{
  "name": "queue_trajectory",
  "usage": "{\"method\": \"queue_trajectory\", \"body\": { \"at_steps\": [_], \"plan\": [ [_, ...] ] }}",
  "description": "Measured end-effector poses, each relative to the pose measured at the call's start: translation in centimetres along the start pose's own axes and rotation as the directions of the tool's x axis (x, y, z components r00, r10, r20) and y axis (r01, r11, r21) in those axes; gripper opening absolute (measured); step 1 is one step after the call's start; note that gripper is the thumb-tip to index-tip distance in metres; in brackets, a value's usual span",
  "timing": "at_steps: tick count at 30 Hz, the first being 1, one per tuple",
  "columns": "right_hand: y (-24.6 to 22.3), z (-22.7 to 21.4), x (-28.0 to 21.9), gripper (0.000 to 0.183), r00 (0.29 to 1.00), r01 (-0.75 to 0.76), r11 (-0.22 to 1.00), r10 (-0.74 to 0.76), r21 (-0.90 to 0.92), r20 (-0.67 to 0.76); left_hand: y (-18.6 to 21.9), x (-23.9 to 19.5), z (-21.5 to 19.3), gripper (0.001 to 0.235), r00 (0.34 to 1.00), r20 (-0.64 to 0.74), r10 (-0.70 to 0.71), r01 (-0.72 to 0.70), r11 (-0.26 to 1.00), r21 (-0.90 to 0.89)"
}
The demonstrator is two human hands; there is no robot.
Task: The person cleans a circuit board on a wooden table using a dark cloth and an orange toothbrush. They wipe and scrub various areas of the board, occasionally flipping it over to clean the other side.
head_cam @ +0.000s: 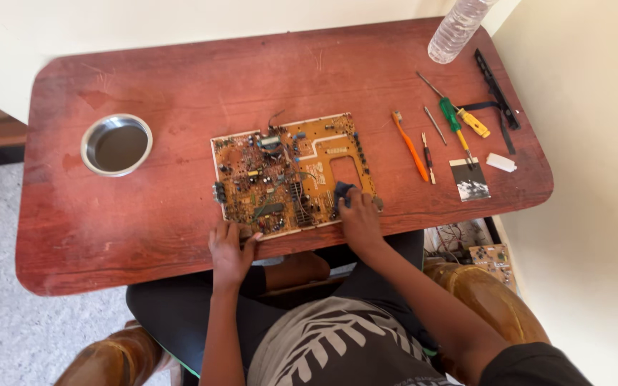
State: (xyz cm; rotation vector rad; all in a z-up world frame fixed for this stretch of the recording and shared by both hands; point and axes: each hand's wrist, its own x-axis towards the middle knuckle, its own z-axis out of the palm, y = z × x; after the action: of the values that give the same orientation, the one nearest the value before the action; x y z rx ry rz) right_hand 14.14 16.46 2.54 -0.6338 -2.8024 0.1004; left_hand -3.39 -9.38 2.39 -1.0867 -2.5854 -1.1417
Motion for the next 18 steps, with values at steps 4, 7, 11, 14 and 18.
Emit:
{"method": "queue_trajectory", "body": {
  "at_steps": [4,7,11,14,18],
  "plan": [
    [0.5,-0.1,0.5,0.044,0.994,0.110,0.992,-0.109,-0.069,0.016,-0.2,0.3,0.1,0.027,1.000,-0.012,0.014,-0.014,1.000,0.010],
    [1.0,-0.1,0.3,0.039,0.998,0.041,0.997,-0.037,-0.063,0.056,-0.4,0.1,0.2,0.028,0.999,-0.033,0.039,-0.039,0.999,-0.005],
    [1.5,0.0,0.2,0.038,0.989,0.139,0.990,-0.138,-0.037,0.049,-0.3,-0.1,0.5,0.025,0.999,-0.034,0.035,-0.036,0.999,-0.028],
    [0.9,0.1,0.6,0.039,0.991,0.123,0.992,-0.123,-0.012,0.053,-0.4,0.0,0.1,0.025,0.999,-0.041,0.030,-0.031,0.999,-0.044],
    [1.0,-0.4,0.4,0.038,0.990,0.140,0.989,-0.138,-0.056,0.041,-0.1,0.0,0.0,0.027,0.998,-0.049,0.034,-0.035,0.999,-0.019]
  ]
}}
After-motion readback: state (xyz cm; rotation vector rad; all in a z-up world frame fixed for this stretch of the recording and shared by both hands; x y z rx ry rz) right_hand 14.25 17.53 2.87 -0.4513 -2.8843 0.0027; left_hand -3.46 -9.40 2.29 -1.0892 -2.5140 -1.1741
